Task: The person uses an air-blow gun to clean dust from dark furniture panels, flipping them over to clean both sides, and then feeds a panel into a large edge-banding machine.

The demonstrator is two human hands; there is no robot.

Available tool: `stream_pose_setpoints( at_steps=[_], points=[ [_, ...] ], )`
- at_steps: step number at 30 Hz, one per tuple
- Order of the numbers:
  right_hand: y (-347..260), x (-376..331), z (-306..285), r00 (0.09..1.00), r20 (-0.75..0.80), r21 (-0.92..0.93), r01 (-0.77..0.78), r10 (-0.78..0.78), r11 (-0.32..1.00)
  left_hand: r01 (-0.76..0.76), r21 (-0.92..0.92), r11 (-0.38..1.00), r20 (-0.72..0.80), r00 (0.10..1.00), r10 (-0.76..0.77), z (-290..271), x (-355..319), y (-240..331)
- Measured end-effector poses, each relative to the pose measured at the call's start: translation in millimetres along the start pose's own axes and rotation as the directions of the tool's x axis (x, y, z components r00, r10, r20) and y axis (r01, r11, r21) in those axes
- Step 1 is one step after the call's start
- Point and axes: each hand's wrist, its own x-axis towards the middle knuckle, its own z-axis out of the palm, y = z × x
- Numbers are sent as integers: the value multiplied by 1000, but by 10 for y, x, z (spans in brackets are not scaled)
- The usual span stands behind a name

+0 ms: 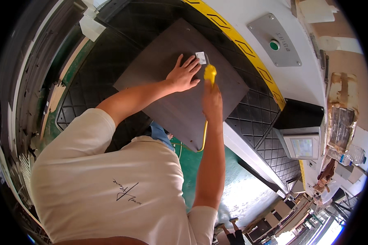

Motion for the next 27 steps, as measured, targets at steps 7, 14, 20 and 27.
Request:
stream_pose_setpoints(
  at_steps=[7, 14, 20, 27],
  points=[
    [-1036, 188, -55, 896, 193, 61, -417, 399, 907, -37, 30, 999, 12, 999, 37, -56, 11, -36],
    [-258, -258, -308, 908, -27, 104, -414, 419, 904, -62, -49, 997, -188, 981, 52, 142, -13, -122],
    [564, -1197, -717, 694, -33, 571, -577, 719, 584, -103, -143, 984, -250, 966, 64, 43, 16, -60],
    [1000, -2194, -314, 713, -57, 332, -647, 699, 686, -199, -319, 927, -264, 958, 115, 74, -25, -155]
  ],
)
